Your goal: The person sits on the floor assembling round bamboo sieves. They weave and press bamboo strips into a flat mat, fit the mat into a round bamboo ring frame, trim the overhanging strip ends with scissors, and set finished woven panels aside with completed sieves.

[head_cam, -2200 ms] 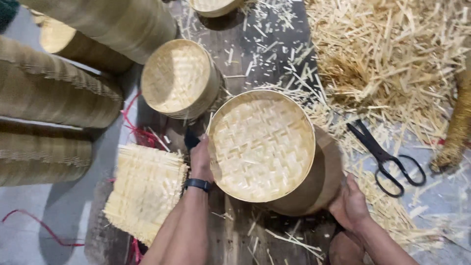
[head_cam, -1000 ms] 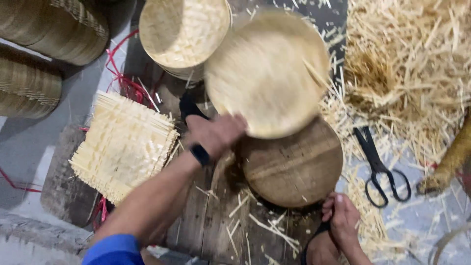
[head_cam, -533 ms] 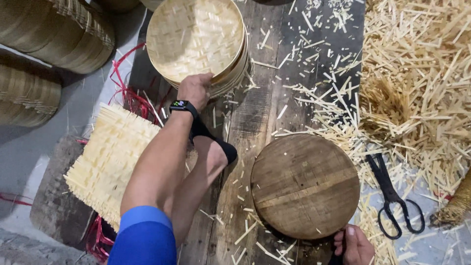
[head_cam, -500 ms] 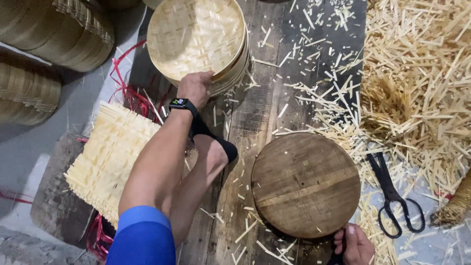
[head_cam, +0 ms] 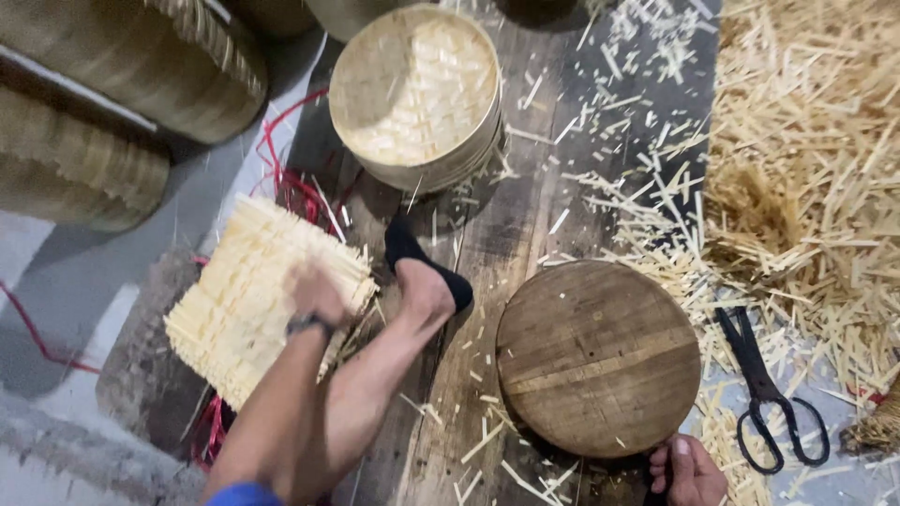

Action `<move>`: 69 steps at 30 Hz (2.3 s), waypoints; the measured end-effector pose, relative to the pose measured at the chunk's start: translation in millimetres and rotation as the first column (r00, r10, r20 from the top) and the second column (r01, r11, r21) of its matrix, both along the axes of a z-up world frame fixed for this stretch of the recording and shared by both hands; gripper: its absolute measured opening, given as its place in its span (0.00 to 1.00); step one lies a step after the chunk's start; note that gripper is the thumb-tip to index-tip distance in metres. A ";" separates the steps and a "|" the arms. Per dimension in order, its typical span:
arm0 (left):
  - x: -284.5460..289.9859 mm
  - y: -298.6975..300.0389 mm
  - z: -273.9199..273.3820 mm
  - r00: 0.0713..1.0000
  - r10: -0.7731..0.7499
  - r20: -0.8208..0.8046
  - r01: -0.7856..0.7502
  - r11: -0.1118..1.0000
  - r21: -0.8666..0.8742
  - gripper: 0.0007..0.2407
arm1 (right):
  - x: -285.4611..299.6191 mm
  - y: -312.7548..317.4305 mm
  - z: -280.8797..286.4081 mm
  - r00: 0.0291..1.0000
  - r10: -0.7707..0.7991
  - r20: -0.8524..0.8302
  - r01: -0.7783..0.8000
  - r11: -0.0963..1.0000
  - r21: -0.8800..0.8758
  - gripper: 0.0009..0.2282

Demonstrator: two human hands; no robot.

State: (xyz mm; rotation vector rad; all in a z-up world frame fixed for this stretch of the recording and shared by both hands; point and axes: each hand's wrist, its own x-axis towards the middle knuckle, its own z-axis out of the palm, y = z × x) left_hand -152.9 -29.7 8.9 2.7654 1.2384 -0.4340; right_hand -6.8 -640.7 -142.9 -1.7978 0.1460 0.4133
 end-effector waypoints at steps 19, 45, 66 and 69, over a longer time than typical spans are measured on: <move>-117.4 0.5 -44.6 0.797 0.285 0.532 -0.231 0.958 -0.168 0.15 | 2.8 12.2 50.2 0.979 0.202 -0.026 -0.203 0.979 -0.033 0.16; -86.3 -113.7 113.3 0.470 -0.283 0.836 -0.141 0.911 0.387 0.21 | 86.0 -65.7 -39.6 0.985 0.101 0.143 -0.117 0.987 0.114 0.20; 69.5 -184.3 -77.3 0.701 0.589 0.401 -0.070 0.617 -0.784 0.27 | 75.1 77.4 174.2 0.965 0.147 0.218 -0.100 0.972 -0.214 0.25; 62.4 -185.6 -87.0 0.744 0.612 0.268 -0.112 0.510 -0.853 0.21 | 58.0 94.3 197.6 0.731 0.392 0.558 -0.070 0.857 -0.511 0.26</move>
